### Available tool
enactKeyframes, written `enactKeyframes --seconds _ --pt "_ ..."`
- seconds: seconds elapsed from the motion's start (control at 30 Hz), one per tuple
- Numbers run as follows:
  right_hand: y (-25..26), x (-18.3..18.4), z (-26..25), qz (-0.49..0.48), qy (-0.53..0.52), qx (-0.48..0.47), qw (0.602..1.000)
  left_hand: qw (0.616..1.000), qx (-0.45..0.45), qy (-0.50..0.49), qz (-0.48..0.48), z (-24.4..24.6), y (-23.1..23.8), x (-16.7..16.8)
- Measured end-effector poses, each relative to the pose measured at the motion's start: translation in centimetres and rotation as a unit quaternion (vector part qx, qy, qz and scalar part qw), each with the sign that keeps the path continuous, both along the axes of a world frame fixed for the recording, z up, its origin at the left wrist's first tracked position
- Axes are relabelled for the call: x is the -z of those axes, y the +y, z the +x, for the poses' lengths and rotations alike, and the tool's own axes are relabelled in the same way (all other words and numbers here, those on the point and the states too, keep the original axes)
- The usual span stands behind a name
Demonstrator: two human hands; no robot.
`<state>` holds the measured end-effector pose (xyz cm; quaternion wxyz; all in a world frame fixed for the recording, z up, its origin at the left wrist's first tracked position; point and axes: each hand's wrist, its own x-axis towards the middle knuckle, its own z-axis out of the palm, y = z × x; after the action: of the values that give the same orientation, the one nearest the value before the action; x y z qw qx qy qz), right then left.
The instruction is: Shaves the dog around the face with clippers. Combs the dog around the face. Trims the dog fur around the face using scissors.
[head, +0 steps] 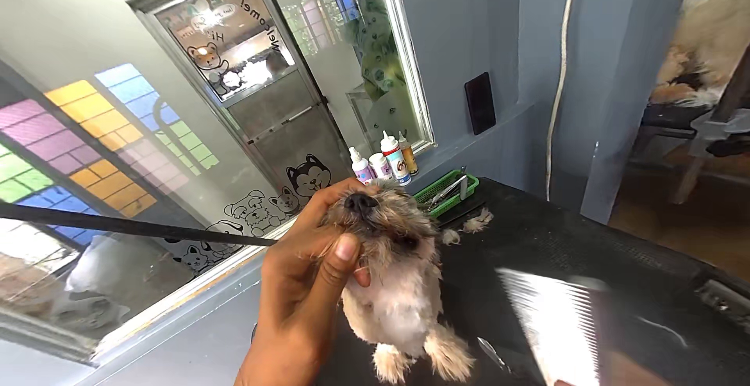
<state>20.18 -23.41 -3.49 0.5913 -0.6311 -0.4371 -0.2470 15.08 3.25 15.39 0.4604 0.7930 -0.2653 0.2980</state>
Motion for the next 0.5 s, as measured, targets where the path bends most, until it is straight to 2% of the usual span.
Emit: enactKeyframes --seconds 0.1,0.23,0.37,0.5 --pt "2.7 -4.4 2.6 0.055 -0.151 0.114 0.98 1.0 -0.012 -0.003 0.008 0.0 -0.2 -0.1" --pt "7.1 -7.5 5.9 0.062 -0.259 0.162 0.95 1.0 0.01 0.002 -0.007 0.2 -0.1 0.2" --pt "8.1 -9.8 8.3 0.066 -0.301 0.182 0.934 0.999 -0.002 -0.004 -0.033 0.1 -0.3 0.2" --pt "7.3 -10.8 8.5 0.125 -0.263 0.203 0.935 1.0 0.0 0.004 -0.009 0.1 0.1 -0.2"
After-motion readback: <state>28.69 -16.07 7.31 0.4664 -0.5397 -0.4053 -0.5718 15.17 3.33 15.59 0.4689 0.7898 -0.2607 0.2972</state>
